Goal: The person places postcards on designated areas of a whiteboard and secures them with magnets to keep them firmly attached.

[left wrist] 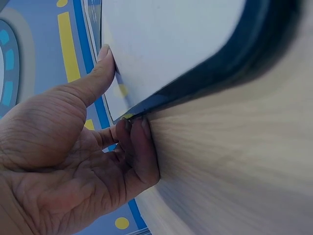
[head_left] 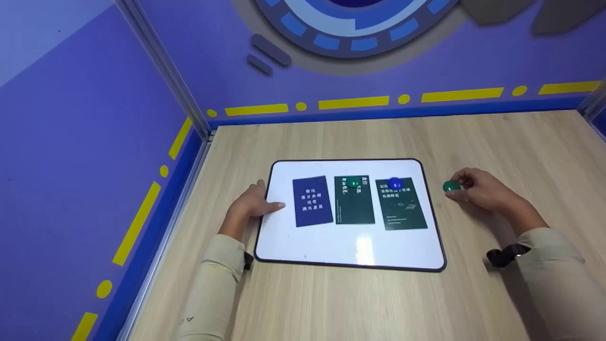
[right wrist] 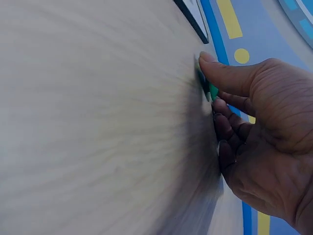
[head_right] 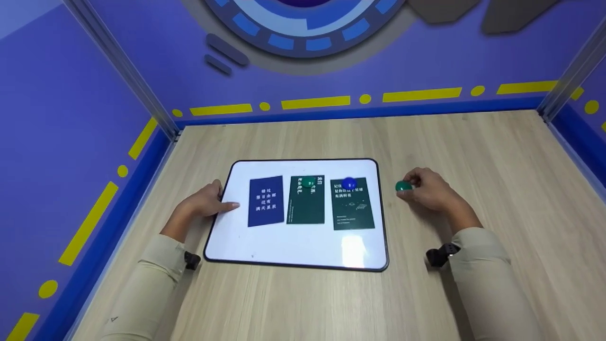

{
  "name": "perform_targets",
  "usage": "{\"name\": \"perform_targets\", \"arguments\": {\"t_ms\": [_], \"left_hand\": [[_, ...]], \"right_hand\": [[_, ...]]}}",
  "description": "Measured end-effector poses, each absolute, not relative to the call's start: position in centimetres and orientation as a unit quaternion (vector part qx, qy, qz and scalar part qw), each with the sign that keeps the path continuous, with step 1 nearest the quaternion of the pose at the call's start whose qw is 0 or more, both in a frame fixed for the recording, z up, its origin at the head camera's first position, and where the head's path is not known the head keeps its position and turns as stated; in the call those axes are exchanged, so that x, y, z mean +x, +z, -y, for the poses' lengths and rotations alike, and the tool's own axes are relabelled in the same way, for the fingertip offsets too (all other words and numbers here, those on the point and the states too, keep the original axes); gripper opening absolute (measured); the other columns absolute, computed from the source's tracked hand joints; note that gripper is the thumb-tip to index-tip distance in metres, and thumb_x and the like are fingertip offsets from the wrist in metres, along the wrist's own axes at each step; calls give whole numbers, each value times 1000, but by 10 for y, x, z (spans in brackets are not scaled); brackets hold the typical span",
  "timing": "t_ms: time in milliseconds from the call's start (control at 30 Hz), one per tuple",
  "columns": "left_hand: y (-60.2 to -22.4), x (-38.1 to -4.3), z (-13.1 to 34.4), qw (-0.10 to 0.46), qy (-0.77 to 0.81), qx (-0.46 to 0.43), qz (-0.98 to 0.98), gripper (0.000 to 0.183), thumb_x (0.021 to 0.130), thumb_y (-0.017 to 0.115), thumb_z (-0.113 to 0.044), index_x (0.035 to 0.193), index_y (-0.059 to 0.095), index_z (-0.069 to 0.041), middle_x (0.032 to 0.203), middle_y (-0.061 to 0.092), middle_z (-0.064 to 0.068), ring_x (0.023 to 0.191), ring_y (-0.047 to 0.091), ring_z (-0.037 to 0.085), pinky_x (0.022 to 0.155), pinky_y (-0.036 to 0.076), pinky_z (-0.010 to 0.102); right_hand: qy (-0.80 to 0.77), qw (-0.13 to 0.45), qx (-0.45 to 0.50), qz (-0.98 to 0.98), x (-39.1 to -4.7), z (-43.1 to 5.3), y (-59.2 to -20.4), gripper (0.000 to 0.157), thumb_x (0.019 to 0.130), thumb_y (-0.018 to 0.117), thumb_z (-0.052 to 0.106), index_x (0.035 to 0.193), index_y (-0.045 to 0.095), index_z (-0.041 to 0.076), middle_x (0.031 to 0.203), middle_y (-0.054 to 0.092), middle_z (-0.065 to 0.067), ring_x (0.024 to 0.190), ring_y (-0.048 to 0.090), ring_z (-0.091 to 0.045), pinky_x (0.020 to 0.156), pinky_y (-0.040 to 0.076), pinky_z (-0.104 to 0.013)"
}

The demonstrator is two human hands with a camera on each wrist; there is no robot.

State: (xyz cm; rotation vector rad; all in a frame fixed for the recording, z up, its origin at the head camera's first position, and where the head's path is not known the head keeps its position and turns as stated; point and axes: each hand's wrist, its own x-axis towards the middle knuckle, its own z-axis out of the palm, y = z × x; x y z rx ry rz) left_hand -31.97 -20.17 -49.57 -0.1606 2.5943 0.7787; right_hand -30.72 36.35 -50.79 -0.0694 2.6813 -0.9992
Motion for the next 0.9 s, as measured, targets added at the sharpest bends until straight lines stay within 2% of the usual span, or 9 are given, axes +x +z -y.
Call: {"name": "perform_targets", "arguments": {"t_ms": [367, 600, 700, 900], "left_hand": [[-492, -317, 200, 217, 277, -61, -934, 107, 99, 75, -43, 170, 9, 2, 179, 11, 27, 168, 14, 44, 136, 18, 55], [-494, -318, 199, 213, 276, -68, -935, 109, 98, 75, -45, 171, 8, 1, 179, 10, 27, 168, 13, 44, 137, 17, 54], [-495, -318, 198, 214, 278, -71, -934, 109, 98, 76, -45, 171, 8, 0, 179, 9, 26, 168, 12, 43, 137, 17, 54], [-496, -318, 199, 213, 278, -74, -934, 109, 98, 76, -44, 171, 7, 1, 179, 11, 27, 167, 14, 44, 136, 17, 55]], "right_hand": [[-339, 139, 1, -930, -305, -360, -501, 59, 102, 72, 36, 139, 52, -6, 127, 56, -23, 112, 52, -35, 85, 49, -30], [-345, 131, -4, -929, -308, -342, -493, 63, 103, 71, 35, 142, 49, -8, 136, 55, -28, 120, 52, -41, 106, 49, -51], [-346, 124, -4, -930, -309, -333, -489, 62, 103, 71, 35, 144, 48, -7, 139, 54, -28, 122, 52, -42, 109, 48, -56], [-354, 107, -10, -929, -313, -308, -478, 54, 104, 70, 30, 142, 51, -3, 134, 56, -25, 118, 54, -40, 105, 50, -51]]}}
